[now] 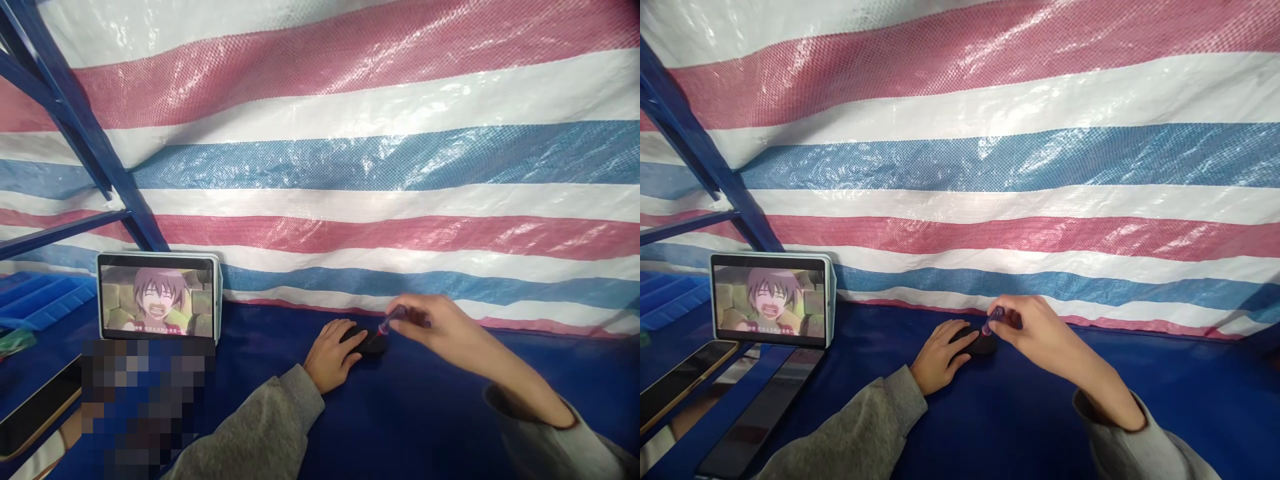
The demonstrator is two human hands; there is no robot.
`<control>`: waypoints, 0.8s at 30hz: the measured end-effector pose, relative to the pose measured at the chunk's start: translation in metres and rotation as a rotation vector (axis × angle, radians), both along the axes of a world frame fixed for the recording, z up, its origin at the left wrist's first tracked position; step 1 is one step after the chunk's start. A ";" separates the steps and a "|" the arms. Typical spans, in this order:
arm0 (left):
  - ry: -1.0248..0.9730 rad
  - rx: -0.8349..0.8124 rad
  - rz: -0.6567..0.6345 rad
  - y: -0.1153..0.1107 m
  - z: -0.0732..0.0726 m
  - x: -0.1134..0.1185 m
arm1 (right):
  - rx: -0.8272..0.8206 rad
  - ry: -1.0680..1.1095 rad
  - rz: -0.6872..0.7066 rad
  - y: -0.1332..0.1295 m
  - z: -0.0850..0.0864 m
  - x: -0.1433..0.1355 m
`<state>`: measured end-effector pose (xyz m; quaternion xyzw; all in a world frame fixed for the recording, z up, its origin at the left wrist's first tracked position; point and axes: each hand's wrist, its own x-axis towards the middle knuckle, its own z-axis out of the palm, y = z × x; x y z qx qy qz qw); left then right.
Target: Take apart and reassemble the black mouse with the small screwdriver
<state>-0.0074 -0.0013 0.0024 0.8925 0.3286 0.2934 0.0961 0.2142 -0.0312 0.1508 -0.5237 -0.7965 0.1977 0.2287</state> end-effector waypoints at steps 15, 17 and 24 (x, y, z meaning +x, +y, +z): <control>0.041 0.063 -0.024 0.000 -0.002 0.001 | 0.108 -0.151 -0.137 0.012 -0.020 -0.008; 0.045 0.059 -0.023 -0.001 -0.001 0.001 | 0.118 -0.179 -0.161 0.011 -0.019 -0.007; 0.068 0.071 -0.037 -0.001 -0.002 0.001 | 0.115 -0.294 -0.198 0.010 -0.019 -0.007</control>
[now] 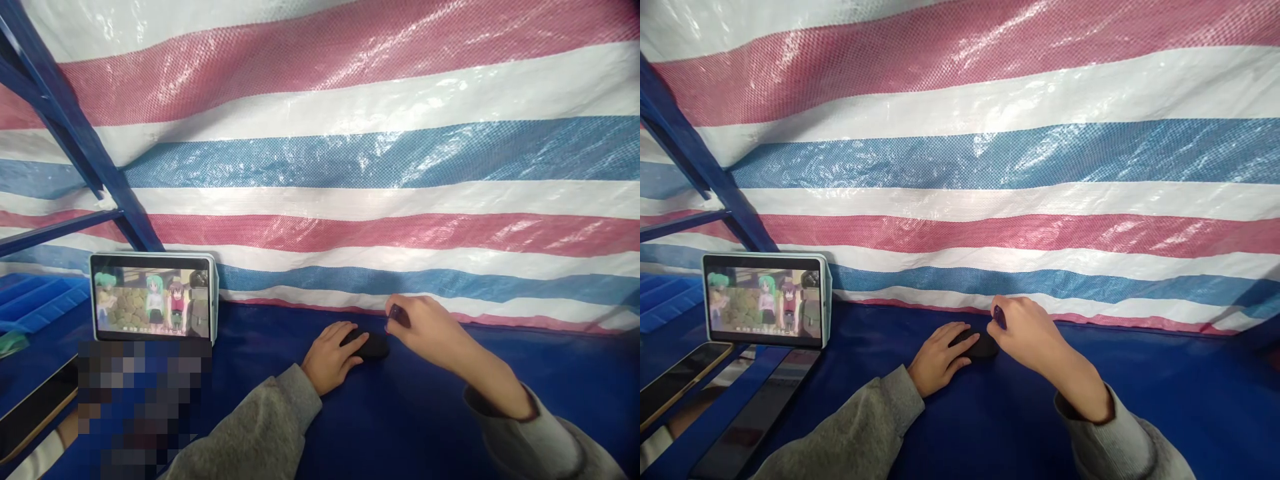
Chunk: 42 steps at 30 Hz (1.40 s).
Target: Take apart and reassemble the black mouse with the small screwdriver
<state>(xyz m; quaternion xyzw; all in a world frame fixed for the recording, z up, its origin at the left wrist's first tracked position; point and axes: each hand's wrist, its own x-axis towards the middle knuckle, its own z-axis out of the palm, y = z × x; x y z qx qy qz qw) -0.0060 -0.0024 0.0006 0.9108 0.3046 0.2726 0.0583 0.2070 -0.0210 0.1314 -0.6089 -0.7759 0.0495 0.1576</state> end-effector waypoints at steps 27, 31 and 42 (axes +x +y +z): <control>0.038 0.142 -0.027 0.001 -0.004 0.003 | 0.110 -0.302 0.052 0.002 -0.016 -0.016; 0.045 0.132 -0.029 0.001 -0.004 0.003 | 0.099 -0.286 0.042 0.001 -0.014 -0.015; 0.068 0.106 -0.014 0.000 -0.002 0.003 | 0.117 -0.320 0.057 0.002 -0.015 -0.014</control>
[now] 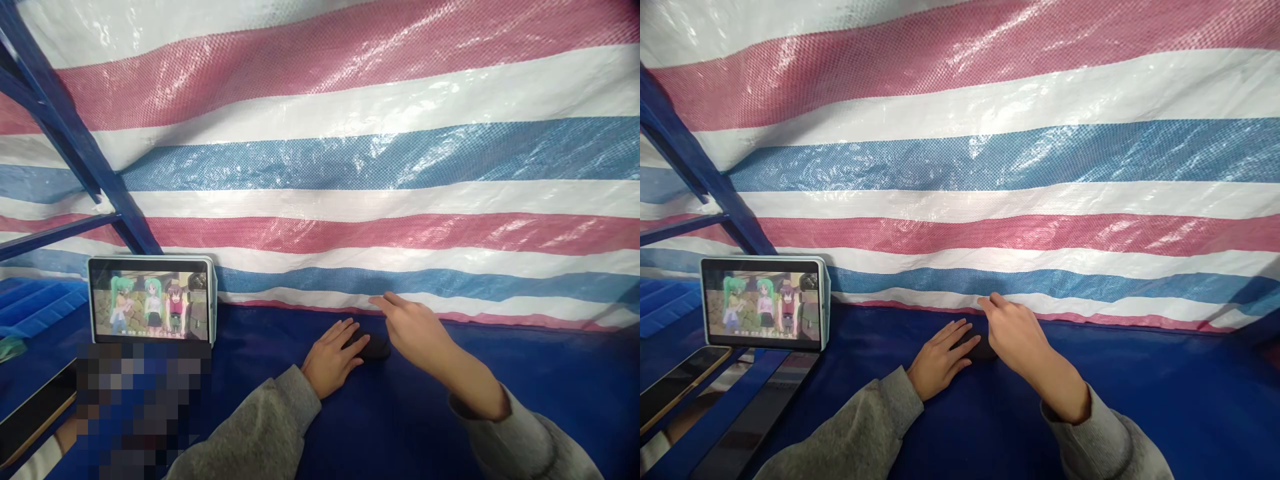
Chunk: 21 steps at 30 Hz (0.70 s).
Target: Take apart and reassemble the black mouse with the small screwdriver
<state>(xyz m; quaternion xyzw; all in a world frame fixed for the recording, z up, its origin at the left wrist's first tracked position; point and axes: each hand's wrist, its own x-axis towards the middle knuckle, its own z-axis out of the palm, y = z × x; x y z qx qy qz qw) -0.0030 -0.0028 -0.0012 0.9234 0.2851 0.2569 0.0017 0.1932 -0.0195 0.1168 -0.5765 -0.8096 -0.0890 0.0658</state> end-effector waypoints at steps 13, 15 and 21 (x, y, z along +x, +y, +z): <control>0.015 0.004 -0.001 0.000 -0.002 0.001 | 0.108 0.045 0.101 0.005 -0.013 0.001; 0.016 0.004 -0.004 0.000 -0.001 0.001 | 0.152 0.053 0.131 0.006 -0.015 0.003; -0.004 0.017 -0.001 0.000 -0.001 0.001 | 0.168 0.099 0.153 0.003 -0.011 0.002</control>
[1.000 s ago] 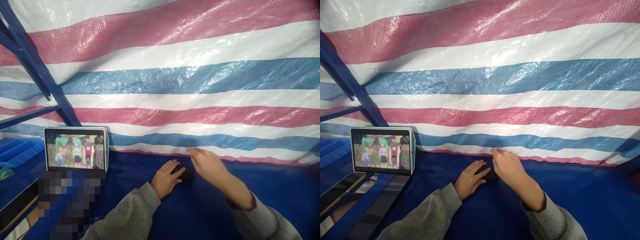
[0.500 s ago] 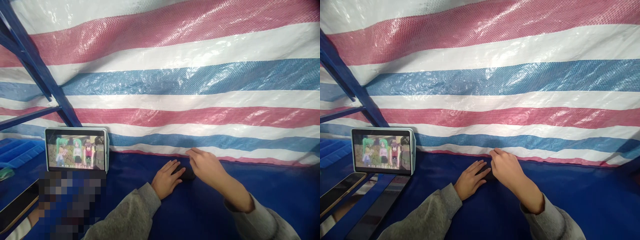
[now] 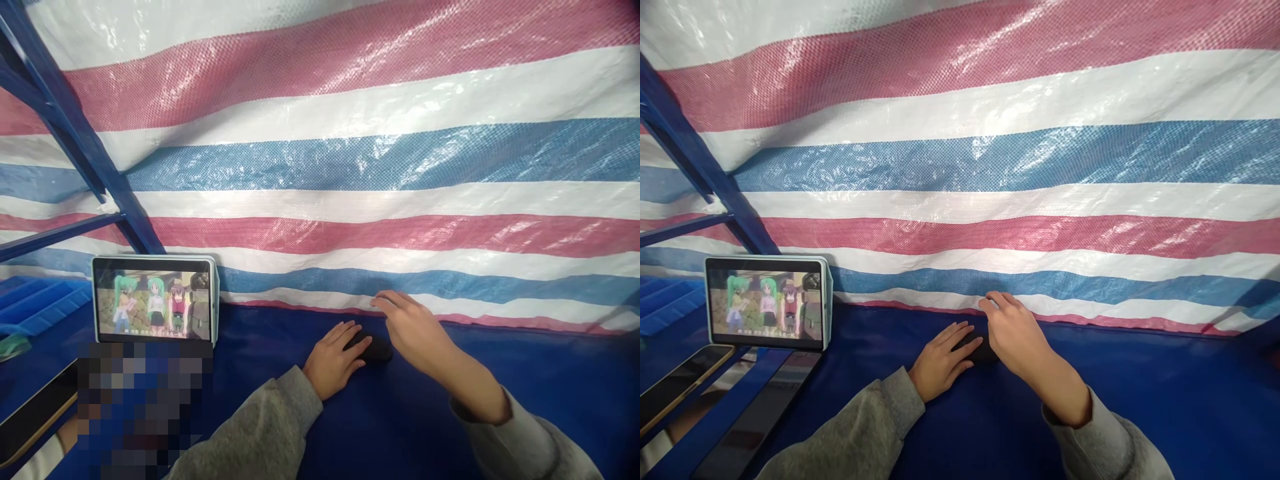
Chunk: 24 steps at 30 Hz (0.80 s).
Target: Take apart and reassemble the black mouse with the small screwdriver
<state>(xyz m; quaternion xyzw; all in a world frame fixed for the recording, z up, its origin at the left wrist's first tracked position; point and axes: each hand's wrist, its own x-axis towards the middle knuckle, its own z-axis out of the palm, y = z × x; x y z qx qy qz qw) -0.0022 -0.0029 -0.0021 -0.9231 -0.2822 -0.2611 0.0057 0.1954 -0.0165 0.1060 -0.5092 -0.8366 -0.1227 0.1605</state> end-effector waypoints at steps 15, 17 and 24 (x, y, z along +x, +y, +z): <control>0.013 -0.027 0.015 -0.002 0.002 0.000 | -0.075 0.131 0.032 0.000 0.004 -0.003; 0.010 -0.032 0.017 -0.001 0.002 0.000 | -0.079 0.075 -0.101 -0.002 0.006 -0.005; 0.010 -0.052 0.013 -0.001 0.003 0.000 | -0.239 -0.164 -0.468 -0.003 0.015 -0.002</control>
